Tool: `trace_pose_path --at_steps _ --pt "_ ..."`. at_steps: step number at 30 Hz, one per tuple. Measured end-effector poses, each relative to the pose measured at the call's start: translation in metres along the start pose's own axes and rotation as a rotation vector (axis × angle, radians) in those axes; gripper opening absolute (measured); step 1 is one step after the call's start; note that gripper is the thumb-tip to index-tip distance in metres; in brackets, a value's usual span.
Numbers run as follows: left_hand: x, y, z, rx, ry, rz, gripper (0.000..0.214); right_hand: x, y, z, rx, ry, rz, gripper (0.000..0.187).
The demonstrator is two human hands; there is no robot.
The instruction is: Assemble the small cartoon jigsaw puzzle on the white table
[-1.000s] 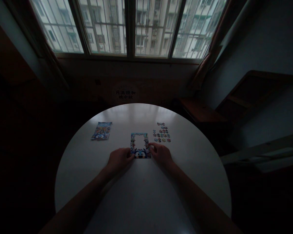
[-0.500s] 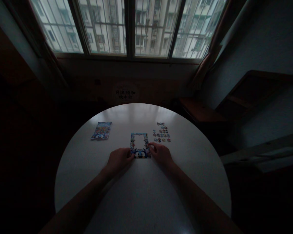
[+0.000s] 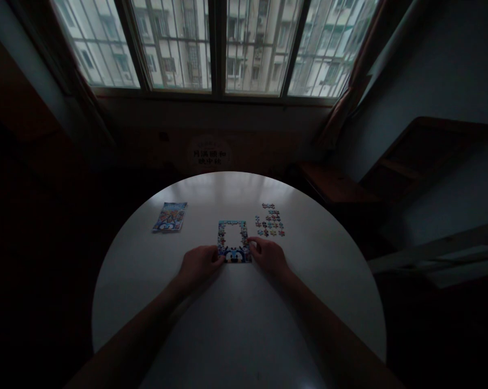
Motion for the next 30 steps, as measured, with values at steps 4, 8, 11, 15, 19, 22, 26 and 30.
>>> trace_pose_path --at_steps 4,8,11,15,19,22,26,30 --pt "0.0003 0.0004 0.0005 0.004 0.015 0.007 0.029 0.0016 -0.0005 0.0002 -0.008 -0.001 0.007 0.032" --pt "0.0025 0.0023 0.0008 0.008 -0.007 -0.006 0.029 0.0024 -0.0012 -0.0003 -0.011 -0.008 0.010 0.031" --pt "0.0040 0.0032 0.0005 0.013 -0.020 -0.016 0.028 0.0022 -0.0012 -0.0006 -0.013 -0.012 0.012 0.032" --pt "0.0038 0.0029 0.0001 0.007 -0.011 -0.032 0.027 0.0013 -0.0007 -0.0006 0.000 -0.007 0.010 0.032" --pt "0.0029 0.0029 0.0002 0.008 -0.012 -0.019 0.027 0.0005 0.0005 -0.0006 -0.004 -0.007 0.018 0.032" --pt "0.0031 0.0033 0.0004 0.017 -0.008 -0.013 0.028 0.0009 0.0001 -0.0005 -0.004 -0.007 0.007 0.032" --pt "0.0044 0.0040 0.0008 0.013 -0.017 -0.010 0.028 0.0037 -0.0019 -0.0002 -0.011 -0.010 0.015 0.031" --pt "0.0056 0.0042 0.0007 0.013 -0.018 -0.011 0.028 0.0046 -0.0024 0.0000 -0.004 -0.010 0.014 0.032"
Point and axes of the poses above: each hand's wrist, its own z-axis towards the middle knuckle, its own x-axis out of the palm, y = z × x, the point moved 2 cm from there along z, towards the middle knuckle, and after that the axes turned 15 degrees about -y, right-handed, at the moved point
